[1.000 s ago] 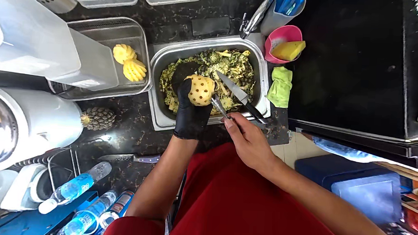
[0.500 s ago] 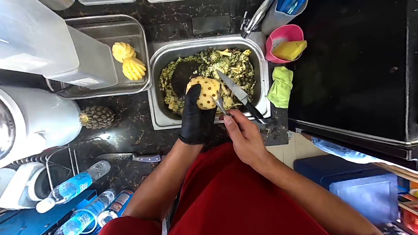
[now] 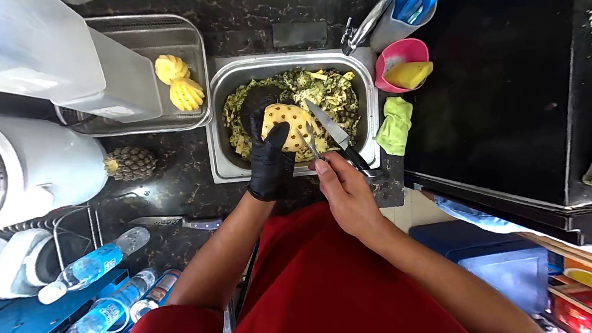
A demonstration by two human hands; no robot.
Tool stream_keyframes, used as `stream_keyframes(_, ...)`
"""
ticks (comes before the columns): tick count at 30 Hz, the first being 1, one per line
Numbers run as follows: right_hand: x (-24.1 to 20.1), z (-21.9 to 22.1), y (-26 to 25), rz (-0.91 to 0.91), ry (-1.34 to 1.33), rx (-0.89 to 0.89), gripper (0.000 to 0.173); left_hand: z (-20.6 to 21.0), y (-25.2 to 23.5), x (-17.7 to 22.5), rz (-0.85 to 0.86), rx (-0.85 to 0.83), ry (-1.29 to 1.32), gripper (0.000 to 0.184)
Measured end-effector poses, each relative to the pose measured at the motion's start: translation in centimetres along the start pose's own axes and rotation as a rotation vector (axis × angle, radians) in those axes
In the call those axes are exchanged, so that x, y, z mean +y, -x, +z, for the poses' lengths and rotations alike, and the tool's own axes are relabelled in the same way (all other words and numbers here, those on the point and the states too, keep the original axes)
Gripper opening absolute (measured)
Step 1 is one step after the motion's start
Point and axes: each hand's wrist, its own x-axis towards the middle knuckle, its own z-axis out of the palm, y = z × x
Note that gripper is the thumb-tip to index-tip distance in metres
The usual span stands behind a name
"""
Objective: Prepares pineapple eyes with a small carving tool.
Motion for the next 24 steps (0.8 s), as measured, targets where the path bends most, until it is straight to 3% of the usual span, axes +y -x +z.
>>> stream_keyframes(6, -1.3, -0.4, -0.7, 0.143, -0.032, -0.059, 0.036, -0.7, 0.2, -0.3, 0.08, -0.088, -0.116, 0.071)
stream_keyframes(12, -1.0, -0.9, -1.3, 0.145, 0.024, -0.06, 0.036, -0.8, -0.4, 0.1, -0.13, -0.055, 0.085, 0.072)
stream_keyframes(16, -0.1, -0.4, -1.2, 0.079, 0.085, -0.034, 0.032, 1.4, -0.7, 1.0, -0.342, 0.078, 0.142, 0.059)
stream_keyframes(19, 0.5, -0.3, -0.9, 0.025, 0.085, 0.003, 0.032, 2.5, -0.8, 1.3, -0.324, 0.17, 0.114, 0.04)
stream_keyframes(24, 1.2, -0.8, -0.8, -0.048, 0.209, 0.057, 0.034, 3.3, -0.8, 1.8, -0.399, 0.206, 0.079, 0.036)
